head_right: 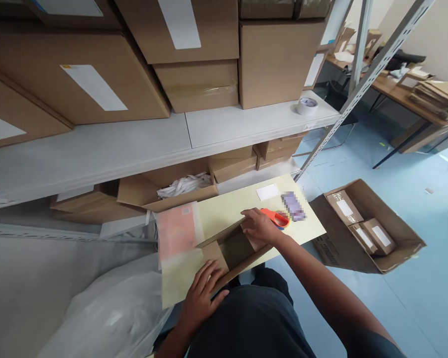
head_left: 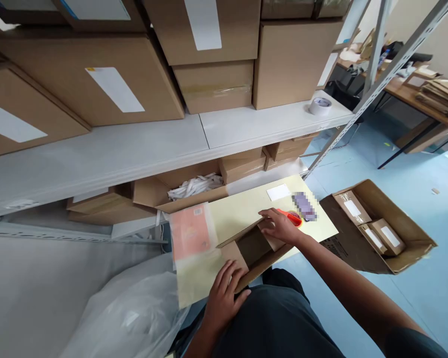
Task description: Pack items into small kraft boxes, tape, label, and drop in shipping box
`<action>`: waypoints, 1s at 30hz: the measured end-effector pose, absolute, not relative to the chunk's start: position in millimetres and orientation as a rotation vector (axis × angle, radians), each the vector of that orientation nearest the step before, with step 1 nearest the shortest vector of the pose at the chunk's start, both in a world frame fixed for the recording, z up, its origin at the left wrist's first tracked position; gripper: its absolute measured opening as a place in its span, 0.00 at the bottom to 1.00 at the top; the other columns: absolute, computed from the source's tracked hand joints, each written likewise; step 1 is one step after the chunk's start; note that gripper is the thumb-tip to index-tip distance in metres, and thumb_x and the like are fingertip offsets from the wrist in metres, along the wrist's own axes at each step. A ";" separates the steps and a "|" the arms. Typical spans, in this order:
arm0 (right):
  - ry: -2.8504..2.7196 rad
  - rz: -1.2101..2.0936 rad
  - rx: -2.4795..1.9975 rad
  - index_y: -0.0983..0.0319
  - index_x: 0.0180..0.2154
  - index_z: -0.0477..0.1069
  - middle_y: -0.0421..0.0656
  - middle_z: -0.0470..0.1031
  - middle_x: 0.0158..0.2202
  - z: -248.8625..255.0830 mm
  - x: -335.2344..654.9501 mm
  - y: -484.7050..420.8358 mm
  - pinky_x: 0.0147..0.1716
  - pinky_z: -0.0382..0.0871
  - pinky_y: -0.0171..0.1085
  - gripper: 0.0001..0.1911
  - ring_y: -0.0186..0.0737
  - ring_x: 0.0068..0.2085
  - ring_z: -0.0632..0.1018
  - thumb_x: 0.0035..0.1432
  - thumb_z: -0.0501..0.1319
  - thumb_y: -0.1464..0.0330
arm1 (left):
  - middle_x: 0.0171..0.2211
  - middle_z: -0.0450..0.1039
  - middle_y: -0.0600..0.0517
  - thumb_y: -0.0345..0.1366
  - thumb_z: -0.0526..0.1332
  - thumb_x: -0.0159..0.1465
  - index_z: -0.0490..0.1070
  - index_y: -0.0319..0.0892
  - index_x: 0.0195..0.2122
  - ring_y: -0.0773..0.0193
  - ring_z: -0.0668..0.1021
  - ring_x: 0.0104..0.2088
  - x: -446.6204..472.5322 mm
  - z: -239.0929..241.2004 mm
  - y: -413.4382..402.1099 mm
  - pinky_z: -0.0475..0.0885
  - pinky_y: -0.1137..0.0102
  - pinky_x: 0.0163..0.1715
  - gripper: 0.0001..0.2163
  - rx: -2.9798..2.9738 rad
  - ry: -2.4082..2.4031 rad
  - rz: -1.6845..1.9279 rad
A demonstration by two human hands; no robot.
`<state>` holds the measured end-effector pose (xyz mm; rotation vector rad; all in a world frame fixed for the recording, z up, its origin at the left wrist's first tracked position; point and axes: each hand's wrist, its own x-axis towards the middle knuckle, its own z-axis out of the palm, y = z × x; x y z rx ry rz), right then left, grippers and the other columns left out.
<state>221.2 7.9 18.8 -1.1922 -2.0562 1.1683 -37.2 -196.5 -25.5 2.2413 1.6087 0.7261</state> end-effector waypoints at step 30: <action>-2.060 1.405 -0.885 0.57 0.58 0.70 0.53 0.73 0.60 13.4 269.3 -0.5 0.62 0.67 0.55 0.28 0.57 0.64 0.71 0.64 0.60 0.48 | 0.52 0.75 0.44 0.38 0.60 0.68 0.69 0.45 0.53 0.56 0.78 0.54 1.6 -9.7 -183.8 0.76 0.58 0.54 0.13 1.567 1.957 1.095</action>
